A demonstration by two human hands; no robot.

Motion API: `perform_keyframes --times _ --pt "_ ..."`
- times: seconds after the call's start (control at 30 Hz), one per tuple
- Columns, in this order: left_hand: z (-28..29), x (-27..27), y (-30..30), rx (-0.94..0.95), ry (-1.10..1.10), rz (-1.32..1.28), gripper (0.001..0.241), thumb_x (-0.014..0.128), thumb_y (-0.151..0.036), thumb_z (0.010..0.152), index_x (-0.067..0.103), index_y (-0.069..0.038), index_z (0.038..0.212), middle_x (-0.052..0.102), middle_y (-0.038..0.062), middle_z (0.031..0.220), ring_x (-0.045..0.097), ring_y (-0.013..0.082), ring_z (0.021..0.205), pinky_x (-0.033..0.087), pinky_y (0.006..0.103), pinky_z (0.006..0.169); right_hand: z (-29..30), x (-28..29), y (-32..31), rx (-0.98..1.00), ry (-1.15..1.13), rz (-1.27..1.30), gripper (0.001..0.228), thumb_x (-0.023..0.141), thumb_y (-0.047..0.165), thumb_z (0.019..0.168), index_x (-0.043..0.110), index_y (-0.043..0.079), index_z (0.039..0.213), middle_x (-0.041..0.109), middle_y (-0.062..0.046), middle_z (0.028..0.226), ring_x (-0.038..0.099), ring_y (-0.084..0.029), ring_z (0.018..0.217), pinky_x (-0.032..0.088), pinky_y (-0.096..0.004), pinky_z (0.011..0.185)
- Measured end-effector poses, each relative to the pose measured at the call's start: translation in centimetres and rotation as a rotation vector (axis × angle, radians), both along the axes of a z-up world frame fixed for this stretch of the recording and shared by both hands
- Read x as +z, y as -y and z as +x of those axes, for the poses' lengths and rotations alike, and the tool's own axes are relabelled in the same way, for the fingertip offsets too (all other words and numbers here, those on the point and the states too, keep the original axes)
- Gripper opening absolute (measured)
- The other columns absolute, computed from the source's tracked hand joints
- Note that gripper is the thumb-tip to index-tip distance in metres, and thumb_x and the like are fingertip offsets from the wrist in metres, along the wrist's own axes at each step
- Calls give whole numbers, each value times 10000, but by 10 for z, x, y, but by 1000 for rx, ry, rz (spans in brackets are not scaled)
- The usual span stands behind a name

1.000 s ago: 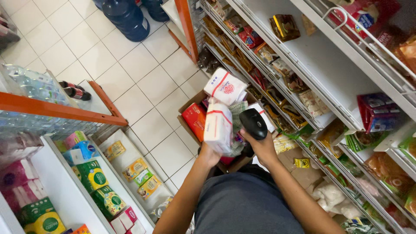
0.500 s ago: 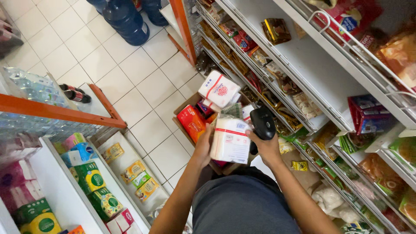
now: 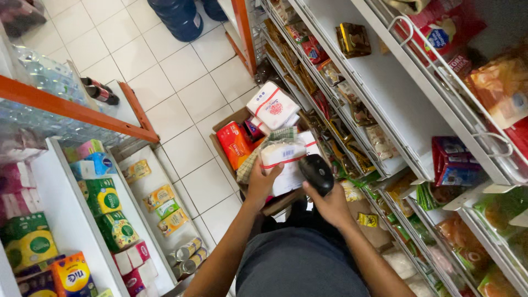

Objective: The person uses a handheld scanner to scan the barcodes of multiple packages of cotton pads and tissue boxes, placing them into a cardboard box and onto retail shelves.

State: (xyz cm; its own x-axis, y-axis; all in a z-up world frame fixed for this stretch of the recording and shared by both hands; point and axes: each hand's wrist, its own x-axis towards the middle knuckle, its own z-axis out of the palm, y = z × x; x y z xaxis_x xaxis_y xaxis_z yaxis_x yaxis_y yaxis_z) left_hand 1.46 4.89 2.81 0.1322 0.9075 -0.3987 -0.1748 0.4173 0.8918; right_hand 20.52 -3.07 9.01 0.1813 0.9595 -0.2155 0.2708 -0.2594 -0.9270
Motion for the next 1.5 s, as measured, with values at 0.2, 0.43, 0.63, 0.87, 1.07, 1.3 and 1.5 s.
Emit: perform_keyframes --times 0.2,0.43,0.63,0.87,1.07,1.3,1.5 --pt "22 -2 28 63 29 126 581 782 -231 891 546 -38 1385 698 77 1215 674 145 1052 571 310 892 2 5 13 51 -39 -69 267 791 235 860 718 14 989 708 -62 700 653 -123 575 519 -291 542" --pt "14 11 58 133 -167 272 590 830 -213 848 550 -39 1337 685 117 1221 662 166 1084 547 312 922 20 -5 27 48 -92 -112 270 791 244 878 729 1 977 721 -46 771 664 -103 662 550 -282 622" --pt "-37 59 70 115 -491 674 568 854 -129 740 617 -97 1255 617 156 1341 580 302 1262 460 441 1059 16 7 19 -37 -91 7 257 803 191 859 731 17 1034 742 -31 903 674 -100 776 540 -274 699" --pt "-136 138 101 64 -911 988 537 795 5 696 721 -209 1183 460 140 1530 380 417 1461 404 522 1191 -66 45 10 198 -68 317 365 850 133 791 663 27 1086 717 -17 857 693 -88 768 569 -262 707" --pt "-229 175 146 124 -1047 1130 498 827 -31 709 732 -229 1156 542 98 1464 439 370 1433 419 493 1200 -180 95 12 509 85 775 505 842 54 762 620 35 1215 684 -93 1129 678 -155 953 540 -281 853" --pt "-329 215 193 230 -1223 1183 496 879 -90 705 731 -238 1154 550 85 1456 446 352 1420 430 480 1205 -282 128 23 684 18 835 603 865 71 723 599 22 1262 646 -113 1209 676 -202 1018 529 -290 891" --pt "-387 257 234 297 -1410 1210 511 879 -99 748 708 -267 1200 558 89 1454 453 345 1412 398 507 1198 -351 169 8 942 -83 1215 523 792 79 794 585 29 1271 608 -190 1340 621 -319 1208 526 -340 999"
